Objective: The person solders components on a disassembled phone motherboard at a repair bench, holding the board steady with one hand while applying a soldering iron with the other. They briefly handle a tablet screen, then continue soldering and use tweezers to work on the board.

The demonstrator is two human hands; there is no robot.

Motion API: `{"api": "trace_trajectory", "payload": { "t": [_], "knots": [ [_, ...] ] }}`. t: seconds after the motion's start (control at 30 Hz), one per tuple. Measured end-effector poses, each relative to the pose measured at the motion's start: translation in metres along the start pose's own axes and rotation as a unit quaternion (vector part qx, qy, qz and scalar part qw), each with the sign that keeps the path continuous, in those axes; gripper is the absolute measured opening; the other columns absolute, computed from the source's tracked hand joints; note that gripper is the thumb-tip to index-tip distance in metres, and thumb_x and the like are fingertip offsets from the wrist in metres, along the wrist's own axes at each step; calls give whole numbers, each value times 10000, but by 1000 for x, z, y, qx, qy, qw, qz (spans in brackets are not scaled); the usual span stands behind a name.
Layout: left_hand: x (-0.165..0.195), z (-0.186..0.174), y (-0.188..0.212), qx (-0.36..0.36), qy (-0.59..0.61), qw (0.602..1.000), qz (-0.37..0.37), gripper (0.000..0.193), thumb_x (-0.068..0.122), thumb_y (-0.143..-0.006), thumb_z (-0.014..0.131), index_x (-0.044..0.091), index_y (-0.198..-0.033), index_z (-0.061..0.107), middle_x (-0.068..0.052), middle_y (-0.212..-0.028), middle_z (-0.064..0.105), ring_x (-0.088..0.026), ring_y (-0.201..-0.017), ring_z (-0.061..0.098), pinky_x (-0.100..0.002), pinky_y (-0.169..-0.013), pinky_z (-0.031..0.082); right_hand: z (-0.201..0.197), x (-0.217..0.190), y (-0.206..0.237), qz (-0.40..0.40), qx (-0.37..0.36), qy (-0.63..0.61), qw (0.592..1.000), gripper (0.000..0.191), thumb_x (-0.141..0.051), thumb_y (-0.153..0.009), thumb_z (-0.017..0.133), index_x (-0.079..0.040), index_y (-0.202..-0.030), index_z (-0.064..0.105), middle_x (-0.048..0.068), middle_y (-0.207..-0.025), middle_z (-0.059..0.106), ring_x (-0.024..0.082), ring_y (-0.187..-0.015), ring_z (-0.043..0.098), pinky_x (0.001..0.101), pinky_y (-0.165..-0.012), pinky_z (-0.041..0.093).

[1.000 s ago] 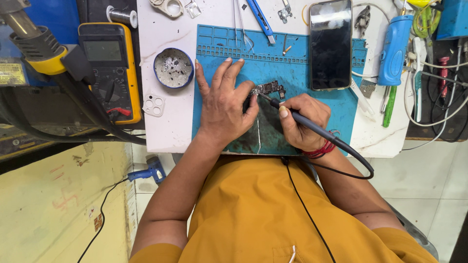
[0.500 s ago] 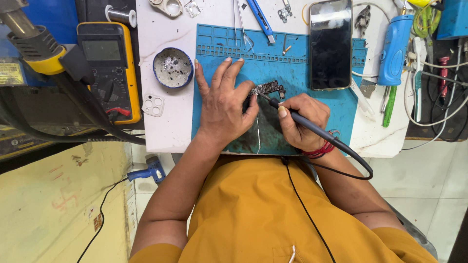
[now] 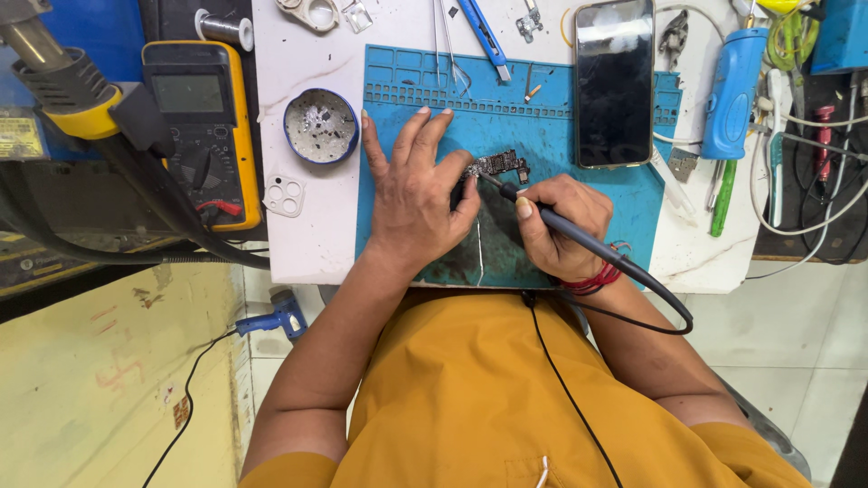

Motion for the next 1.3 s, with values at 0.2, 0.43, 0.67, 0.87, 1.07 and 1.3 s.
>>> {"api": "trace_trajectory", "payload": {
  "t": [0.2,0.43,0.67,0.87,1.07,1.3],
  "knots": [
    [0,0,-1,-2,2,1000,0,202,270,-897,734,110,-1020,728,-166,-1426,553,-337,-1433,426,-687,-1236,-11,0,0,0,-4,-2,-1,1000,75,-35,-974,687,-11,-928,634,103,-775,652,241,-642,630,330,-600,467],
    [-1,1,-1,-4,-3,1000,-2,193,268,-899,727,114,-1016,728,-160,-1427,552,-334,-1435,425,-691,-1238,-10,-5,-1,1,-4,22,2,1000,105,-42,-982,671,-14,-903,608,113,-764,641,241,-621,612,337,-586,453],
    [-1,1,0,-5,1,1000,-1,204,270,-900,728,111,-1028,726,-164,-1435,547,-338,-1436,424,-694,-1236,-10,-1,-2,-1,-1,4,5,1000,82,-38,-976,677,-17,-915,626,103,-754,634,239,-615,612,338,-581,450],
    [1,-1,-2,-4,5,1000,-2,200,268,-896,729,110,-1019,724,-165,-1432,552,-341,-1428,432,-696,-1231,-1,-4,-1,1,-14,3,-2,1000,80,-38,-985,676,-27,-930,619,104,-775,647,247,-650,632,339,-608,474],
    [5,-1,-3,1,-3,1000,-2,181,258,-890,731,109,-992,720,-164,-1427,558,-336,-1423,439,-705,-1226,13,-24,33,17,149,147,-16,978,103,-79,-1079,618,23,-1091,628,100,-811,635,204,-678,584,284,-599,440],
    [7,-1,-6,0,0,1000,3,202,240,-882,723,115,-1040,741,-167,-1424,560,-339,-1424,437,-705,-1227,16,-18,19,9,61,70,-14,996,116,-79,-1015,651,-13,-926,616,101,-763,608,200,-627,576,317,-603,425]
  ]
}}
Point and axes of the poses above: each hand's wrist, its own y-axis away from the middle knuckle, its own z-axis out of the palm, x = y × z, the point moved 8 cm from there along -y, towards the middle knuckle
